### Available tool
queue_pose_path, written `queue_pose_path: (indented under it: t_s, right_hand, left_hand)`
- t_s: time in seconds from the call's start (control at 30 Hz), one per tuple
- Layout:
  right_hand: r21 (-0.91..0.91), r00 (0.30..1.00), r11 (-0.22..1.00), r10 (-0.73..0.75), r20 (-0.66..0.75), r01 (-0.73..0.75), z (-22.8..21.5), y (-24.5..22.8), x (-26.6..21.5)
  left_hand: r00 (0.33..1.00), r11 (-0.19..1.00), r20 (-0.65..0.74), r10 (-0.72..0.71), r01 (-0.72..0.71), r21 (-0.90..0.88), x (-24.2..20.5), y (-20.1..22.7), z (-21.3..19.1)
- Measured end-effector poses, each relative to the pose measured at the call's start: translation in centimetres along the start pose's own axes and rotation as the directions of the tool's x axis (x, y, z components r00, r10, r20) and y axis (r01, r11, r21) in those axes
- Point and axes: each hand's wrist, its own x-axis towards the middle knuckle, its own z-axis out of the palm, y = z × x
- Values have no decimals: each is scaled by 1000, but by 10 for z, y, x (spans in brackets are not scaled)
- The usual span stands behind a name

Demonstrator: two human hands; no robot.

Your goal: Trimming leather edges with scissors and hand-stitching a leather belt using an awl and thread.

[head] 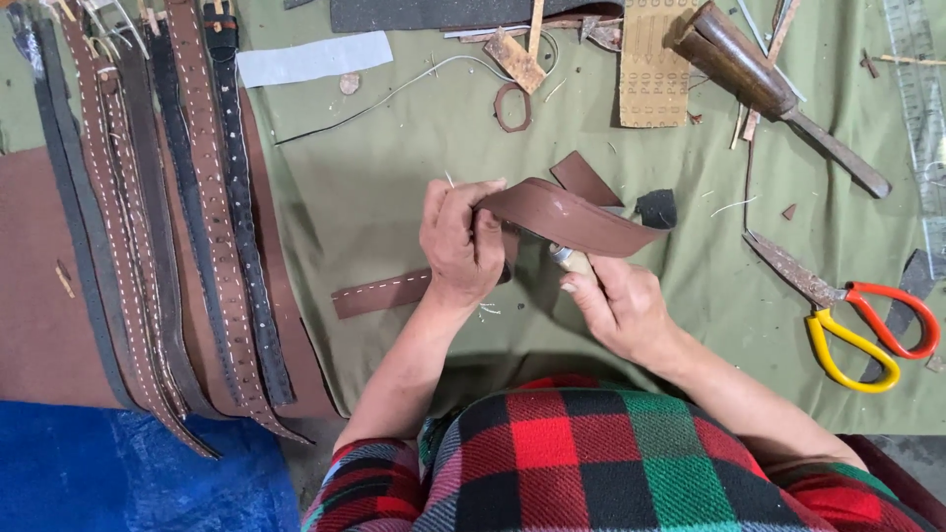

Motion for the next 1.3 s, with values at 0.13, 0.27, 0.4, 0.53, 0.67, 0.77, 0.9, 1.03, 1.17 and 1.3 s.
queue_pose_path:
  t_s: [0.13,0.27,0.4,0.53,0.67,0.77,0.9,1.03,1.17,1.3]
  right_hand:
    - [400,974,890,178,137,-219,0,-6,2]
    - [809,854,298,304,423,-507,1,-7,4]
    - [458,951,847,159,264,-269,-20,-28,26]
    - [422,946,858,193,262,-292,-14,-17,23]
    - [353,925,867,266,271,-353,-12,-14,21]
    - [392,904,828,287,318,-401,-14,-22,27]
    - [750,746,202,428,511,-630,-13,-18,24]
    - [782,742,83,392,544,-617,-14,-12,23]
    - [751,840,413,415,349,-516,-9,-9,22]
    - [100,979,975,193,70,-200,-17,7,16]
  left_hand:
    - [999,998,2,-50,50,-35,3,4,0]
    - [985,982,59,-162,167,-92,5,10,-5]
    - [967,965,134,-217,233,-121,13,13,-10]
    - [906,869,192,-376,417,-266,10,20,-10]
    - [792,762,187,-581,610,-219,-5,6,-11]
    - [784,772,173,-596,619,-146,-10,4,-13]
    - [839,839,174,-515,535,-100,-13,5,-16]
    - [931,948,274,-240,286,-142,5,11,-16]
    - [893,936,379,-243,319,-151,-10,-13,-5]
    - [877,946,410,-249,310,-88,10,9,-10]
